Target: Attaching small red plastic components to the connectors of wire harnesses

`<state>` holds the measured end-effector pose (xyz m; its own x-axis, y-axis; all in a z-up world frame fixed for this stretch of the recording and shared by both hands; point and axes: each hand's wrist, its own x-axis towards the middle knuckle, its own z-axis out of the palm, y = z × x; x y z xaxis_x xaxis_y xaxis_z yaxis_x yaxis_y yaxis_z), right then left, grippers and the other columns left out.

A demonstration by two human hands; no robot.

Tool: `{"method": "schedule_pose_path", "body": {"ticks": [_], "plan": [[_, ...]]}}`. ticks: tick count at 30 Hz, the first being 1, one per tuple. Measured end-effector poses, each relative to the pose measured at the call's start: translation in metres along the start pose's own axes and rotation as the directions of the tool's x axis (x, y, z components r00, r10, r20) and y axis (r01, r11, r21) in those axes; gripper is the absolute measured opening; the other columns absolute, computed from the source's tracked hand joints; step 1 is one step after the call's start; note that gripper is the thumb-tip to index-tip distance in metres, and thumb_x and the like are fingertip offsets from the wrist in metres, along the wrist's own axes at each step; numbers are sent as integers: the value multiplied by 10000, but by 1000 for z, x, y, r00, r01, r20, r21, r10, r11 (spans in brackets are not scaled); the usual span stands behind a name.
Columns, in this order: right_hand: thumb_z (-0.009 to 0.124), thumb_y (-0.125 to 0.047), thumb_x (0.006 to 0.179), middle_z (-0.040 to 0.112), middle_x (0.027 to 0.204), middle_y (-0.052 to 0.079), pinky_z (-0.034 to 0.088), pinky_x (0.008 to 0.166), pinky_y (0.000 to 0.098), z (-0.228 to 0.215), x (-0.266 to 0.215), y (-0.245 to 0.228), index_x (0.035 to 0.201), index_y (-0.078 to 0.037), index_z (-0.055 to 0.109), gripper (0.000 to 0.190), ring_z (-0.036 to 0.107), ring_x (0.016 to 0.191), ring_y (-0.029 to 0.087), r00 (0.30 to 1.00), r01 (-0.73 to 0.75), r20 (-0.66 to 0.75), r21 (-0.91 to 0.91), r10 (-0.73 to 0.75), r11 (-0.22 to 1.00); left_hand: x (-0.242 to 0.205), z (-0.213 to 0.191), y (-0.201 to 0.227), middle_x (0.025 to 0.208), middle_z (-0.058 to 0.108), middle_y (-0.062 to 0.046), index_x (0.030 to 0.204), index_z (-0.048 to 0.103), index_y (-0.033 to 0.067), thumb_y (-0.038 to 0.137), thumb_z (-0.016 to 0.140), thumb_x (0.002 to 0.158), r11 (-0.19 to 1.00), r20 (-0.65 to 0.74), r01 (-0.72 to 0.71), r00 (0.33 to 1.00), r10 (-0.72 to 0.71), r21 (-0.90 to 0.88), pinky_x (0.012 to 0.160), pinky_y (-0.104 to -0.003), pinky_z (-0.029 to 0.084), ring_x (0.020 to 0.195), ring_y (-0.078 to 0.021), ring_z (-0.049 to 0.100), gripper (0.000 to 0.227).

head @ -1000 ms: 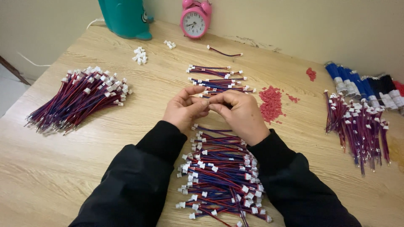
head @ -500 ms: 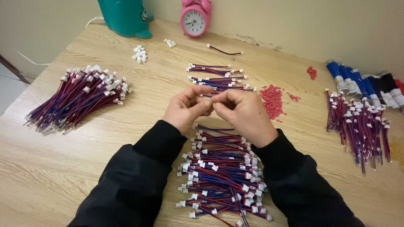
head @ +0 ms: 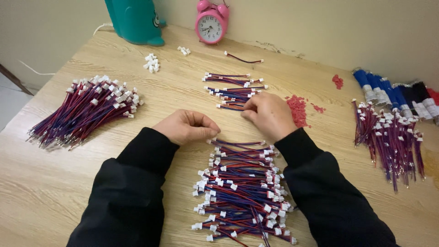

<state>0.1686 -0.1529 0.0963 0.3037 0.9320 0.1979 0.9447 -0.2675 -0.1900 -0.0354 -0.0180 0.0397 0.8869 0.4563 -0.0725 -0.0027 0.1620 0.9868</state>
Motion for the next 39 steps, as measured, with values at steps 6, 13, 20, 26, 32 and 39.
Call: {"method": "schedule_pose_path", "body": {"ticks": [6,13,20,26,32,39], "plan": [[718,-317,831,663,815,103,512,803,440,16,12,3,876,-166,740,159,658,891,342,998,61,37,-87,-58,994,33,-14,-22,893,730,-105,1087,733,80,107,797,782,996,-195,-70,977,81,58,722,-261,584,818,-127,682,313],[672,-301,856,636,815,95,503,776,469,-7,2,-15,873,-155,703,149,643,891,343,986,163,-20,-99,-166,982,47,5,-28,1008,728,4,1139,705,257,311,743,839,881,-314,-21,930,190,473,769,-283,595,942,-143,708,308],[629,-256,955,670,910,123,508,778,461,-53,-45,72,1009,-156,694,131,653,940,347,973,-80,-211,71,93,994,35,32,-15,863,718,-193,1038,711,28,122,755,837,996,-363,-90,927,93,25,617,-305,635,713,-218,719,226],[701,-204,858,728,932,151,517,811,464,-43,-110,136,1007,-125,738,173,668,959,363,924,-351,-148,35,352,936,31,39,-13,896,695,-198,1101,651,-14,72,666,899,995,-350,-97,933,83,-25,668,-303,626,757,-210,699,220],[692,-293,861,738,960,81,531,822,402,-29,-100,133,1026,-200,750,198,680,969,283,916,-387,-82,84,393,918,19,44,-2,989,694,-210,1170,616,-33,8,587,930,996,-294,-89,953,76,-28,739,-319,617,841,-218,695,245],[713,-269,838,700,872,107,530,790,421,-21,-91,127,946,-173,740,147,687,901,307,943,-325,-77,-17,323,946,26,38,-15,972,701,-177,1166,616,-27,18,575,944,996,-276,-87,958,74,-36,707,-279,618,804,-179,694,230]]}}
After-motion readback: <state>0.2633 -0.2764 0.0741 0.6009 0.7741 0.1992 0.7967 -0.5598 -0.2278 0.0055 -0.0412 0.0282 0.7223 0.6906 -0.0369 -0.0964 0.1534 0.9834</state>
